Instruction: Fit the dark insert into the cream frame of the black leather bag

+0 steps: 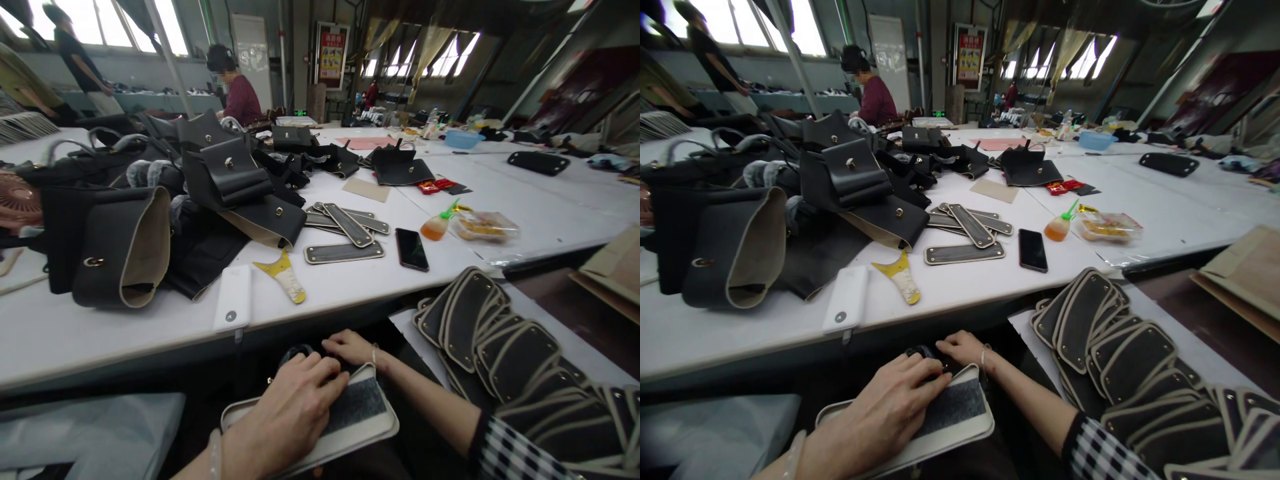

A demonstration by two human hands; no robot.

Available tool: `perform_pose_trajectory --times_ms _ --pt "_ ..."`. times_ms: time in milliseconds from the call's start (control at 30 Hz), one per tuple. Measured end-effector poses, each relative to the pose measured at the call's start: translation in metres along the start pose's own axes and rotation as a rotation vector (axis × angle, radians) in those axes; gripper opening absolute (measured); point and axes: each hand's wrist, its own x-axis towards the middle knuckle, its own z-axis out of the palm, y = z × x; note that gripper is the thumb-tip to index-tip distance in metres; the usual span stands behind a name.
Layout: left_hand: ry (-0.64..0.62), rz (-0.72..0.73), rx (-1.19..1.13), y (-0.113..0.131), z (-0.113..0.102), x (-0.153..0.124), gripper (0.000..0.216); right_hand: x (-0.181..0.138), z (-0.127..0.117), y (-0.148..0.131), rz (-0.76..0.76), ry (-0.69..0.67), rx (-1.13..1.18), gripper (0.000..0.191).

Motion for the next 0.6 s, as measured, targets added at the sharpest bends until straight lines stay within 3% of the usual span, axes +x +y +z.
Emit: perform_pose_trajectory --times_ms 133,267,433,600 --pt "0.003 0.019 0.051 0.000 0.005 -0.002 0.032 -0.036 -0.028 -0.027 -0.160 -0.051 0.046 0.043" --pt "0.013 0.027 0.092 0.001 0.007 -0.004 0.034 -0.066 -0.045 -0.055 -0.287 -0.133 -0.032 0.031" --pt "0.015 0.031 0.123 0.002 0.007 -0.004 0.032 -0.073 -0.047 -0.069 -0.348 -0.204 -0.148 0.023" --pt "0.007 0.031 0.125 0.004 0.005 -0.005 0.036 -0.075 -0.044 -0.070 -0.343 -0.238 -0.191 0.027"
